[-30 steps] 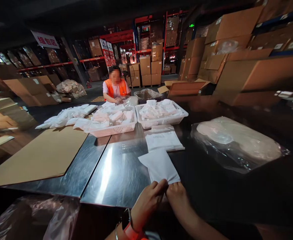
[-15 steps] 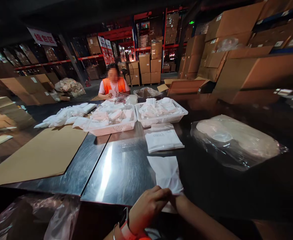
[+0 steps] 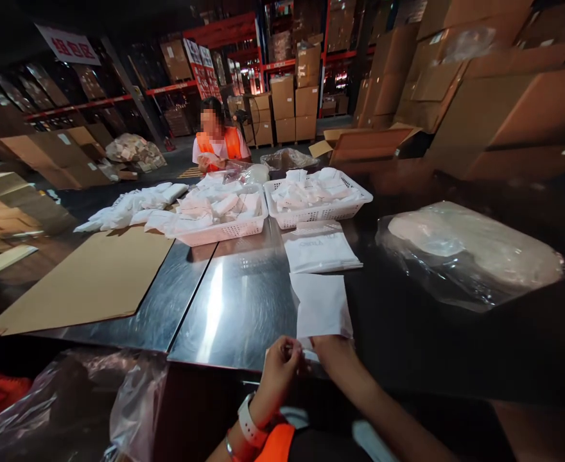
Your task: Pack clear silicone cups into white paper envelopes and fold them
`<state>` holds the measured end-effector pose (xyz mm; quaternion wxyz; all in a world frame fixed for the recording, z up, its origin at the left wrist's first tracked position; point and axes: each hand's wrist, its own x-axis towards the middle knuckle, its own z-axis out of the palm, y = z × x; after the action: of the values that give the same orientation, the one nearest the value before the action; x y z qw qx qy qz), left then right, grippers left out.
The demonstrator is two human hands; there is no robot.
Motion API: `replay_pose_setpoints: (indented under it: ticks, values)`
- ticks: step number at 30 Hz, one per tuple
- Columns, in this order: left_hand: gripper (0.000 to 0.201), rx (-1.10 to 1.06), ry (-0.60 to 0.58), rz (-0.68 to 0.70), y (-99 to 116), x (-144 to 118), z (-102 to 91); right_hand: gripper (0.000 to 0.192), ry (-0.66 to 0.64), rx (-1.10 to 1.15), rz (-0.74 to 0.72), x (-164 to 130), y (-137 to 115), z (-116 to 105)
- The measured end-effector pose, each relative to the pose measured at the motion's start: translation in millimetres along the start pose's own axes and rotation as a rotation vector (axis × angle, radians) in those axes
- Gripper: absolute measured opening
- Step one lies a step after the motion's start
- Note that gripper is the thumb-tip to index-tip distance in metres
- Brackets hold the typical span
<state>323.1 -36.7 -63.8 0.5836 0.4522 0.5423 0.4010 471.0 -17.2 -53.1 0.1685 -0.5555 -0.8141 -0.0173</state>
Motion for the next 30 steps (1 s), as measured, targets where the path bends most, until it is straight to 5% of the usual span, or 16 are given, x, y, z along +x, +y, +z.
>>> replay_pose_setpoints:
  ticks: [7, 14, 20, 30]
  values:
    - [0.046, -0.093, -0.058, -0.089, 9.9, -1.9, 0.4, 0.031, -0.153, 0.108, 0.025, -38.9, -15.7, -14.5]
    - [0.034, 0.022, -0.147, -0.006, 18.0, -5.8, -3.8, 0.023, -0.130, 0.452, 0.055, -17.1, -14.4, -15.8]
    - [0.044, -0.049, -0.140, -0.103, 21.8, 0.6, -5.8, 0.018, -0.204, 0.531, 0.107, -9.6, -14.2, -13.8]
    - [0.063, -0.013, -0.192, -0.145, 35.6, 3.7, -1.9, 0.018, 0.108, 0.347, -0.091, -19.0, -15.8, -12.9]
